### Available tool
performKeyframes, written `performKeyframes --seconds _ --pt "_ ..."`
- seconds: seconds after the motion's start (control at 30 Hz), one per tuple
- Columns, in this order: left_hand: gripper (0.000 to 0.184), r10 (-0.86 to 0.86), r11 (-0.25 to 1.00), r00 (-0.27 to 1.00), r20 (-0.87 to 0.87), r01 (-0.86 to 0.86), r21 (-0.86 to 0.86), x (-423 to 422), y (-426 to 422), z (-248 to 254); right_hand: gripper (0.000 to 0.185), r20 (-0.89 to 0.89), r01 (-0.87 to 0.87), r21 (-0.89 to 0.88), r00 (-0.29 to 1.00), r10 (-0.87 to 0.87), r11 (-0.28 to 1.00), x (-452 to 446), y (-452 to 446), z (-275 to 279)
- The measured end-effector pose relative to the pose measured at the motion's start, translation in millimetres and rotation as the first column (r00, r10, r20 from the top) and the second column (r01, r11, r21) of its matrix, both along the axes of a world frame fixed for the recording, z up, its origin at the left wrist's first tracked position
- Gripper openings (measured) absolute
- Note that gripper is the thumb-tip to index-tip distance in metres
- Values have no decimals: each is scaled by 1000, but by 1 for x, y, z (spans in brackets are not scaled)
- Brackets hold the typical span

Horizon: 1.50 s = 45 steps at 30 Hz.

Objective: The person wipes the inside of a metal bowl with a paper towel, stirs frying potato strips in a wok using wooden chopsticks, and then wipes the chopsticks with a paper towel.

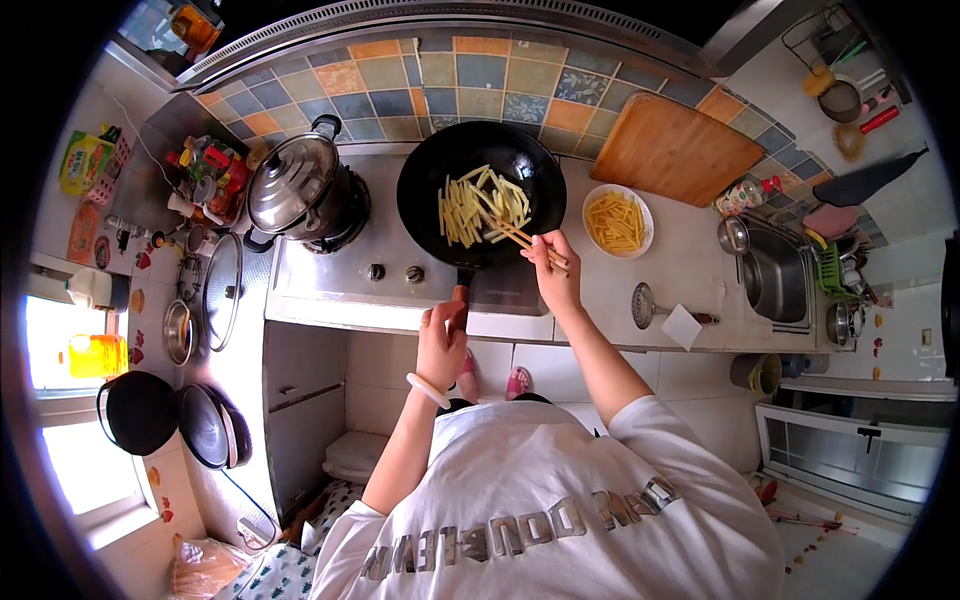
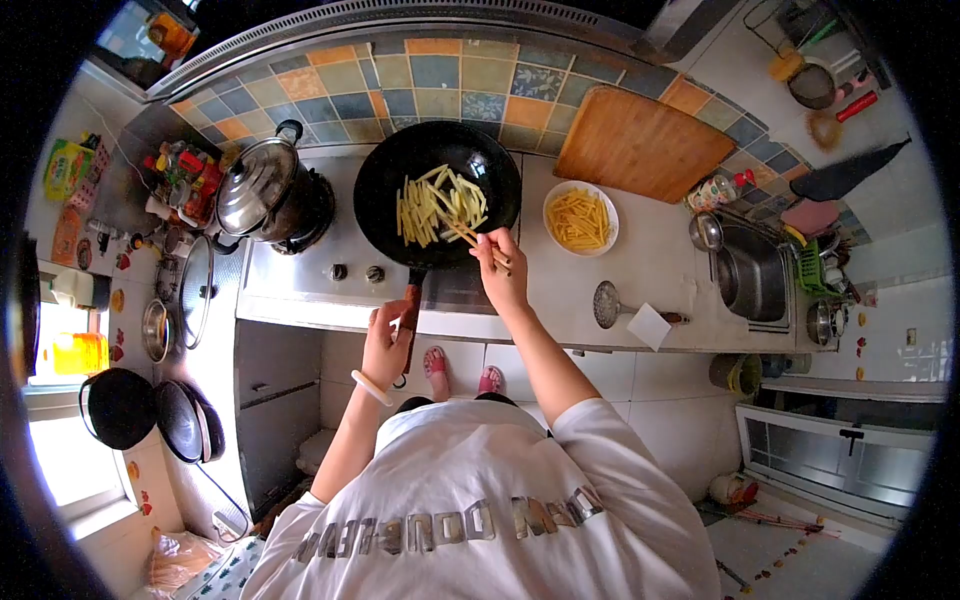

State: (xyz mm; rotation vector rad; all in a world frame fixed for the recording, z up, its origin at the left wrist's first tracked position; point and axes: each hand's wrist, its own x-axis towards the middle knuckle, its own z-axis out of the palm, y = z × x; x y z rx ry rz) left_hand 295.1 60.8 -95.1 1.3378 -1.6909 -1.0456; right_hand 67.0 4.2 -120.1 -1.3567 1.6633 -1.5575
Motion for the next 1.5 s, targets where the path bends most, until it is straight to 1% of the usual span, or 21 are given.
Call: performKeyframes --seconds 0.1,0.17,0.2,0.33,0.37,0.43,0.5,0.6,0.63,0.73,0.83,0.87,0.97,1.0,1.13,1.23,1.3,1.37,1.5 --pt "43 16 997 998 65 -12 -70 3 -2 -13 26 28 47 10 998 -47 999 1 1 0" --pt "45 8 1000 997 80 -5 -31 4 0 -14 26 56 80 21 995 -81 997 2 3 3" --pt "45 2 1000 996 87 -1 -11 5 1 -14 26 65 38 32 997 -40 999 3 4 8" --pt "44 -6 1000 996 85 8 -21 5 1 -17 23 181 35 -22 983 -31 999 2 4 23" --pt "44 3 1000 998 68 -2 -17 5 2 -15 22 140 46 0 989 -46 999 -2 2 26" --pt "45 2 1000 998 55 -1 -25 4 0 -14 22 96 57 -57 994 -51 997 -8 -4 18" --pt "44 -12 999 998 62 15 -48 6 -1 -14 23 51 36 -33 998 -34 999 -12 -9 13" --pt "43 8 1000 999 51 -9 17 5 1 -8 24 8 46 -2 999 -46 999 -11 -11 10" --pt "42 4 1000 999 50 -4 4 6 1 -10 25 -2 56 7 998 -56 998 -10 -12 11" --pt "41 -3 1000 999 48 4 -20 7 0 -11 29 51 32 -7 998 -32 999 -5 -7 19" --pt "40 -8 1000 999 45 9 -17 7 0 -9 28 87 45 22 995 -47 999 2 -6 12" --pt "39 -10 1000 999 42 11 -18 7 0 -9 28 65 57 -7 996 -56 998 2 -5 12" --pt "39 -7 1000 999 41 7 -6 9 0 -7 27 103 61 18 993 -63 998 1 -4 24" --pt "39 -6 1000 999 42 6 -1 9 -1 -6 25 98 58 58 993 -63 997 -2 -2 29" --pt "40 -8 1000 999 52 7 29 9 0 -3 24 93 120 -43 989 -116 992 -8 -7 23" --pt "40 -11 1000 999 50 10 25 8 -2 -6 23 -16 84 -3 996 -84 996 -7 -10 11" --pt "40 -24 1000 998 59 23 11 8 -3 -8 23 -41 41 1 998 -41 999 -3 -9 6" --pt "40 -20 1000 998 54 20 -10 8 -3 -7 23 63 42 -17 997 -41 999 -3 -8 8" --pt "40 -16 999 999 44 18 -29 9 -4 -7 22 105 96 -9 990 -94 995 -11 -4 15"
